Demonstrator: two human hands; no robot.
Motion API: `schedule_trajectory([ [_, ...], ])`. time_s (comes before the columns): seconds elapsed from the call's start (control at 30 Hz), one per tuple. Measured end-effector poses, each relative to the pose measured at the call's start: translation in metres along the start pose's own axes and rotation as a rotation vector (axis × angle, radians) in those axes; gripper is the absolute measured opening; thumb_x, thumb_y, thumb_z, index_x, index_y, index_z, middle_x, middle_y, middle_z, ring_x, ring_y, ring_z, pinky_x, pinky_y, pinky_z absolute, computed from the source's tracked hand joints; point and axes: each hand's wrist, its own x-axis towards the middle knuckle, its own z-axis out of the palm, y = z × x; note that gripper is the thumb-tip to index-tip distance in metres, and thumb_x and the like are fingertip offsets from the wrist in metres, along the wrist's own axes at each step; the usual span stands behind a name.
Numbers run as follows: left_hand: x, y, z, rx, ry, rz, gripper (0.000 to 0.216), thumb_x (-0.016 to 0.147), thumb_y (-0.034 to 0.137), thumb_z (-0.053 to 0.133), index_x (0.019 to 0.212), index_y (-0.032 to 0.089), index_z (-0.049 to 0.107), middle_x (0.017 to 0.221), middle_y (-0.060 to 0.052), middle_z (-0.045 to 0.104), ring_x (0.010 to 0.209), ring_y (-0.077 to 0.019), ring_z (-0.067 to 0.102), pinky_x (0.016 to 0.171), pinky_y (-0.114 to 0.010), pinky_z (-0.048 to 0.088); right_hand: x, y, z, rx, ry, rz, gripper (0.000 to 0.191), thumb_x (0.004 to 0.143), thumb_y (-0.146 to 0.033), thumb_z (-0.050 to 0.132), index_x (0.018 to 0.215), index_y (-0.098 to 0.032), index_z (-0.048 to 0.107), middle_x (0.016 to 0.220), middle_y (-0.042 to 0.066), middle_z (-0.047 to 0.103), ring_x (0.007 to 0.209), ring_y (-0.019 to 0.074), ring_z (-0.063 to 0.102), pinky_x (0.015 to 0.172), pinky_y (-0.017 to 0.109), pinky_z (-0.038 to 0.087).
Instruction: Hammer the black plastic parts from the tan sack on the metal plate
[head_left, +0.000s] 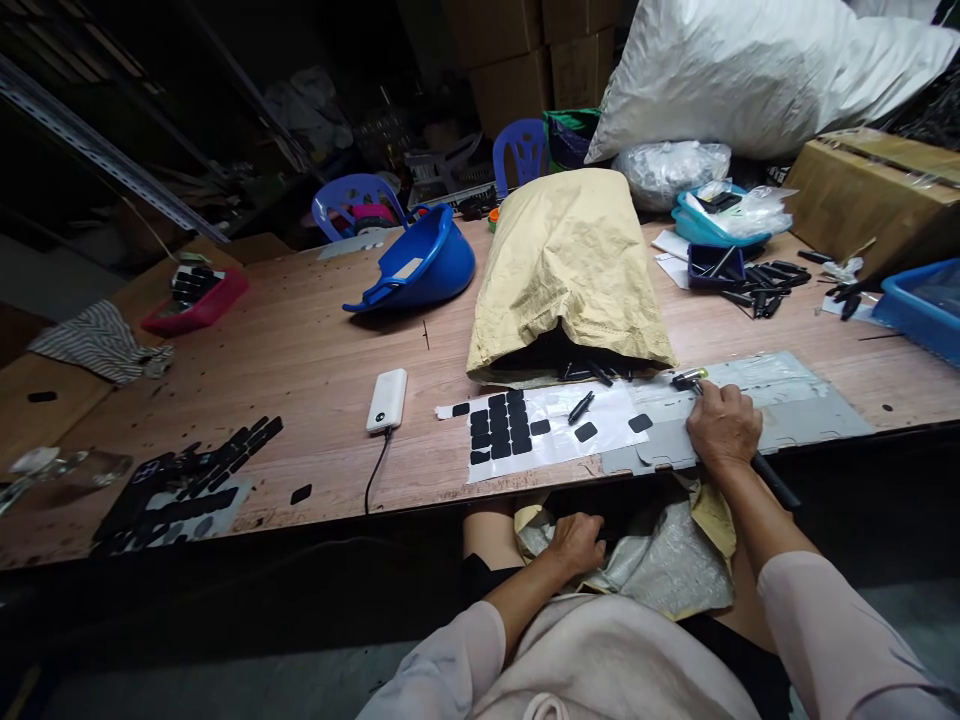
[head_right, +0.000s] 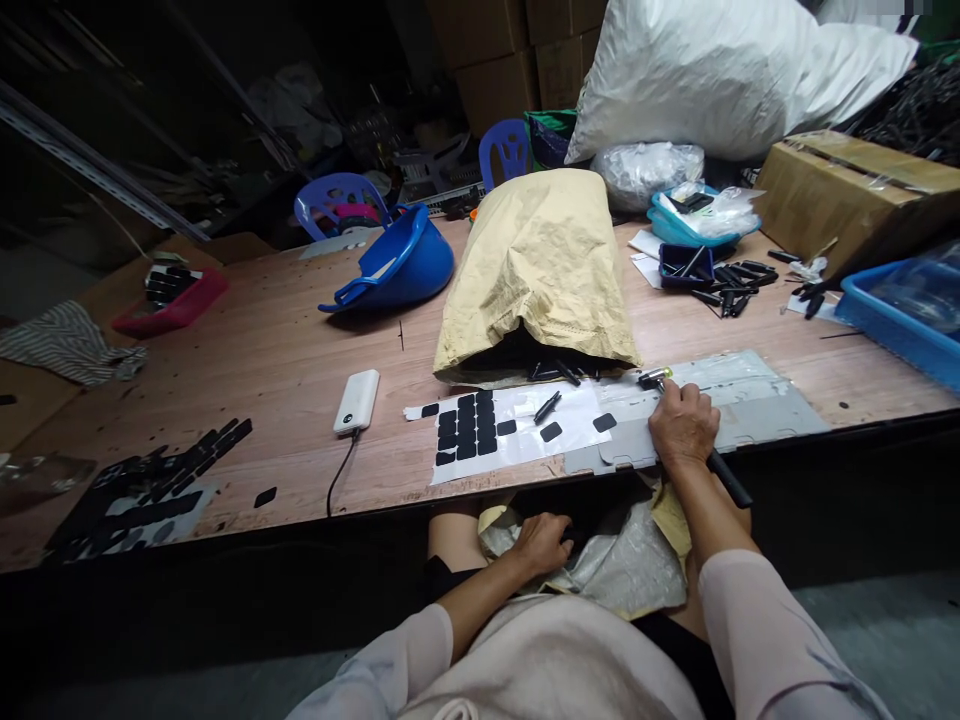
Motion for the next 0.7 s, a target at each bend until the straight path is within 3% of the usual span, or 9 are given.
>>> schedule_trajectory([
  [0.1, -0.002, 0.000, -0.001, 0.027, -0.074, -0.006, 0.026, 0.090, 0.028, 0.071, 0.115, 0.024, 0.077, 0.108, -0.010, 0.080, 0.104, -0.0324, 0.077, 0.090, -0.043, 0.062, 0.000, -0.001, -0.001, -0.009, 0.004, 0.002, 0.036, 0.103, -0.025, 0.049, 0.127, -0.014, 0.073, 0.101, 0.015, 0.063, 0.087, 0.0239, 0.045, 0.073, 0.037, 0.017],
  [0.17, -0.008, 0.005, -0.003, 0.016, -0.032, 0.103, 0.027, 0.090, 0.031, 0.073, 0.116, 0.025, 0.076, 0.113, -0.009, 0.079, 0.106, -0.0301, 0.076, 0.092, -0.041, 0.061, 0.000, 0.000, 0.000, -0.012, 0.005, -0.003, 0.036, 0.102, -0.024, 0.049, 0.127, -0.014, 0.073, 0.101, 0.015, 0.062, 0.088, 0.0242, 0.045, 0.073, 0.037, 0.018],
  [0.3, -0.016, 0.021, -0.024, -0.063, 0.281, 0.473, 0.015, 0.097, 0.032, 0.068, 0.105, 0.024, 0.077, 0.097, -0.007, 0.076, 0.092, -0.0237, 0.073, 0.086, -0.036, 0.060, -0.001, 0.001, 0.002, -0.011, 0.009, -0.013, 0.038, 0.095, -0.023, 0.057, 0.128, -0.014, 0.073, 0.101, 0.015, 0.062, 0.090, 0.0247, 0.046, 0.074, 0.037, 0.021],
  [0.37, -0.011, 0.027, -0.049, -0.140, 0.506, 0.517, 0.017, 0.101, 0.031, 0.063, 0.103, 0.024, 0.077, 0.089, -0.008, 0.073, 0.085, -0.0227, 0.070, 0.083, -0.037, 0.058, -0.001, 0.002, 0.002, -0.006, 0.007, -0.010, 0.038, 0.094, -0.023, 0.058, 0.127, -0.014, 0.073, 0.101, 0.016, 0.062, 0.090, 0.0252, 0.046, 0.074, 0.038, 0.021],
  [0.43, 0.001, 0.027, -0.081, -0.222, 0.729, 0.417, 0.018, 0.102, 0.030, 0.060, 0.105, 0.024, 0.076, 0.089, -0.008, 0.072, 0.087, -0.0238, 0.069, 0.084, -0.038, 0.057, -0.001, 0.001, 0.002, -0.003, 0.003, -0.005, 0.038, 0.096, -0.023, 0.055, 0.127, -0.014, 0.073, 0.102, 0.016, 0.062, 0.090, 0.0257, 0.046, 0.074, 0.038, 0.021],
  [0.5, 0.019, 0.021, -0.114, -0.285, 0.891, 0.224, 0.014, 0.100, 0.027, 0.064, 0.108, 0.023, 0.075, 0.093, -0.008, 0.071, 0.092, -0.0252, 0.068, 0.086, -0.039, 0.056, 0.000, 0.001, 0.001, 0.002, -0.001, -0.003, 0.037, 0.098, -0.023, 0.052, 0.127, -0.014, 0.073, 0.103, 0.017, 0.063, 0.090, 0.0260, 0.046, 0.073, 0.038, 0.022],
  [0.6, 0.046, 0.007, -0.149, -0.341, 0.945, -0.008, 0.017, 0.092, 0.025, 0.075, 0.108, 0.024, 0.074, 0.098, -0.006, 0.068, 0.097, -0.0265, 0.065, 0.088, -0.040, 0.056, -0.001, 0.000, 0.000, 0.008, -0.012, -0.003, 0.037, 0.096, -0.023, 0.056, 0.127, -0.014, 0.073, 0.104, 0.017, 0.063, 0.091, 0.0262, 0.047, 0.074, 0.037, 0.024],
  [0.7, 0.059, -0.003, -0.161, -0.349, 0.899, -0.082, 0.010, 0.088, 0.024, 0.081, 0.096, 0.024, 0.074, 0.099, -0.005, 0.067, 0.101, -0.0262, 0.064, 0.089, -0.038, 0.054, -0.001, -0.001, -0.001, 0.001, -0.030, 0.001, 0.038, 0.095, -0.022, 0.058, 0.129, -0.015, 0.072, 0.105, 0.016, 0.063, 0.092, 0.0259, 0.049, 0.076, 0.037, 0.026],
])
